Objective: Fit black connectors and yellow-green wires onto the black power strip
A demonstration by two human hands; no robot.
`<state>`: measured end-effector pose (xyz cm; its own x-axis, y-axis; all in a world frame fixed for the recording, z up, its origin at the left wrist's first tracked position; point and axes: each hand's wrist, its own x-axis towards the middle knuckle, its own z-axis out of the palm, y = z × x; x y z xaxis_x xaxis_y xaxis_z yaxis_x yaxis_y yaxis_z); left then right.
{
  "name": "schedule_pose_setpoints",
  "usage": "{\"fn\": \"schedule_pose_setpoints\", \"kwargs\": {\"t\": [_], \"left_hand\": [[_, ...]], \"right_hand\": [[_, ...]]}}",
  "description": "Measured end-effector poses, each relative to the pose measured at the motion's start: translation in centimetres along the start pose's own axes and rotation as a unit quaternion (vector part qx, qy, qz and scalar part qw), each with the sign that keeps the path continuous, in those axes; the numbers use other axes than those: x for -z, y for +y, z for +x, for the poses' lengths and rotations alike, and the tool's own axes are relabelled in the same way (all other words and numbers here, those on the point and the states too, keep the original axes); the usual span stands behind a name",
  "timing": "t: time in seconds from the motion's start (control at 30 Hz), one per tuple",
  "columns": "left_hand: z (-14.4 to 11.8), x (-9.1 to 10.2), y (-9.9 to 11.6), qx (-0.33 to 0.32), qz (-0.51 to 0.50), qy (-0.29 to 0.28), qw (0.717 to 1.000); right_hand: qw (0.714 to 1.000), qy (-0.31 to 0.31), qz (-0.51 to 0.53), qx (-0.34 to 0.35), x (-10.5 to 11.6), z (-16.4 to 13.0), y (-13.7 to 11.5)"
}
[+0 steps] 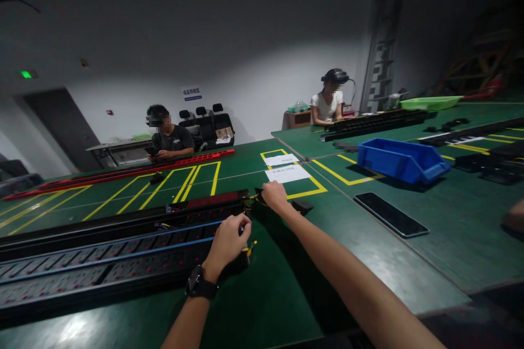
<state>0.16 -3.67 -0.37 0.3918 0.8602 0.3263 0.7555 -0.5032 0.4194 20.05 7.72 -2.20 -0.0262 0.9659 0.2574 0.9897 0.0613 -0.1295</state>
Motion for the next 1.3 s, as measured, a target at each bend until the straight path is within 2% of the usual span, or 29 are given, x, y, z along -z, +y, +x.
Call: {"fn": "schedule_pose_setpoints", "kwargs": {"t": [0.17,0.3,0.43,0.57,0.7,0.83,0.93,1.07,1.23,1.3], "left_hand": [[-0.1,0.0,0.2,-0.005,0.013,0.001,1.0],[-0.1,0.0,0.4,-0.006,0.014,0.0,1.0],[-0.1,0.1,0.3,-0.002,0.012,-0.001,1.0],[0.0,0.0,0.1,-0.005,0.001,-0.007,1.0],[0.0,0.1,0.2,-0.01,-0.007,-0.008,1.0],[-0.1,0.2,0.4,-0.002,-0.002,-0.01,1.0],[-0.1,0.2,0.4,0.001,0.001,-0.011,1.0],[-0.1,0.3,0.5,-0.003,-0.01,-0.009,1.0],[-0.2,0.5,0.7,-0.002,-0.019,-0.008,1.0],[-0.2,0.5,0.7,-0.003,-0.018,-0.009,1.0]], "right_hand": [[1.0,0.007,-0.025,-0.007,-0.2,-0.2,1.3],[0.999,0.023,-0.004,0.043,-0.4,-1.6,0.1],[0.995,0.004,0.018,0.094,-0.6,-2.8,-1.3],[0.994,-0.024,0.054,0.092,-0.5,-3.4,-1.2],[0.995,0.0,0.043,0.087,-0.6,-3.7,-1.2],[0.993,0.009,0.034,0.112,-1.0,-3.7,-2.1],[0.993,-0.013,0.079,0.086,-0.9,-3.7,-2.2],[0.99,-0.032,0.129,0.042,0.0,-4.0,-0.8],[0.998,-0.024,0.022,-0.058,1.1,-4.3,1.2],[0.998,0.008,-0.006,-0.055,1.5,-4.4,1.1]]}}
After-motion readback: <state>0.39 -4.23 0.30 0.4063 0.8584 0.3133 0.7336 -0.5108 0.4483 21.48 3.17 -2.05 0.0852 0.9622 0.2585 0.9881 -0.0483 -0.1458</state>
